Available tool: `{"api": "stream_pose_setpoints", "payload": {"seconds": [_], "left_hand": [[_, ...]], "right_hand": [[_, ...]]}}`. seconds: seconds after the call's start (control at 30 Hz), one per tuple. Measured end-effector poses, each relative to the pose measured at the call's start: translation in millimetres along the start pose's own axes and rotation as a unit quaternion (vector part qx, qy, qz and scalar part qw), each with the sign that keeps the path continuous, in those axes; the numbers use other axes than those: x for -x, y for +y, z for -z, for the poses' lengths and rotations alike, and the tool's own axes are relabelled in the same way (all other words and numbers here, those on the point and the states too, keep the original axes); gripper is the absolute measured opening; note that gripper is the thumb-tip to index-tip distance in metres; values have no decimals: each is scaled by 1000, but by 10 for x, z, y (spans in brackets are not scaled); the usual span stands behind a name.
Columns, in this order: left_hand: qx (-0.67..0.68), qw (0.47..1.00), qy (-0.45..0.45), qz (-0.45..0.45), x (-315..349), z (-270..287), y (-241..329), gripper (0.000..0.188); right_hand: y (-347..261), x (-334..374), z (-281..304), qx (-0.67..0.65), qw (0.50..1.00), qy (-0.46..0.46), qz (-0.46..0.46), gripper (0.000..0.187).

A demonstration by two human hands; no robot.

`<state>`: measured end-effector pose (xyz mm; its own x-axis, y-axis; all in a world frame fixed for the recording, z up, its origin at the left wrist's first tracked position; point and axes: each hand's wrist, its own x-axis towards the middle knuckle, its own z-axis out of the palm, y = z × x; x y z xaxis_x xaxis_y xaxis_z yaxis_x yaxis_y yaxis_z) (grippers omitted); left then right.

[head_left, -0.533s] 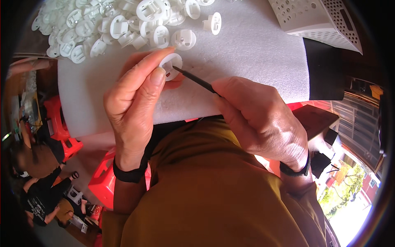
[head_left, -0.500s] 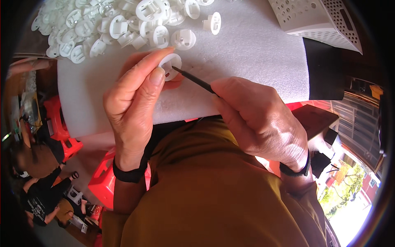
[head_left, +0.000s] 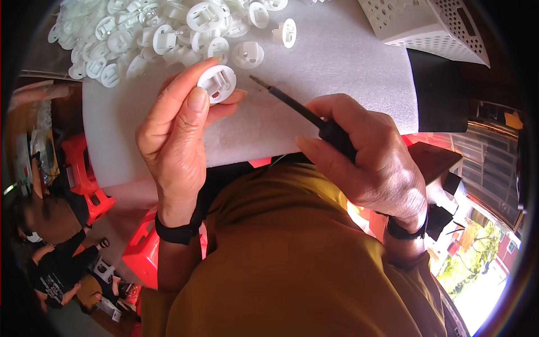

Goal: Cleaning and deburring white plastic components using a small tool.

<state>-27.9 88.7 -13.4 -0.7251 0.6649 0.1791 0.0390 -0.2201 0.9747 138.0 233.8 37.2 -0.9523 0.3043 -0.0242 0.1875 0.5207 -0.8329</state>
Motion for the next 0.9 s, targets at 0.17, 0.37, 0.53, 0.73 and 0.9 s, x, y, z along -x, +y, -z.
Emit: {"api": "stream_pose_setpoints", "payload": {"seconds": [0.17, 0.37, 0.53, 0.73, 0.9], "left_hand": [[62, 997, -34, 4, 8, 40, -12, 32], [59, 997, -42, -7, 56, 58, 91, 32], [-19, 997, -65, -35, 90, 60, 194, 35], [-24, 994, -75, -71, 90, 73, 213, 33], [-52, 994, -87, -46, 99, 129, 241, 33]], "right_hand": [[-59, -42, 28, -85, 990, 1, -109, 17], [-29, -330, -175, -89, 995, 29, 23, 16], [-163, -412, -211, -149, 988, 34, 6, 17], [-245, -396, -231, -146, 988, 47, 24, 16], [-283, -370, -241, -178, 983, 17, -45, 19]]}}
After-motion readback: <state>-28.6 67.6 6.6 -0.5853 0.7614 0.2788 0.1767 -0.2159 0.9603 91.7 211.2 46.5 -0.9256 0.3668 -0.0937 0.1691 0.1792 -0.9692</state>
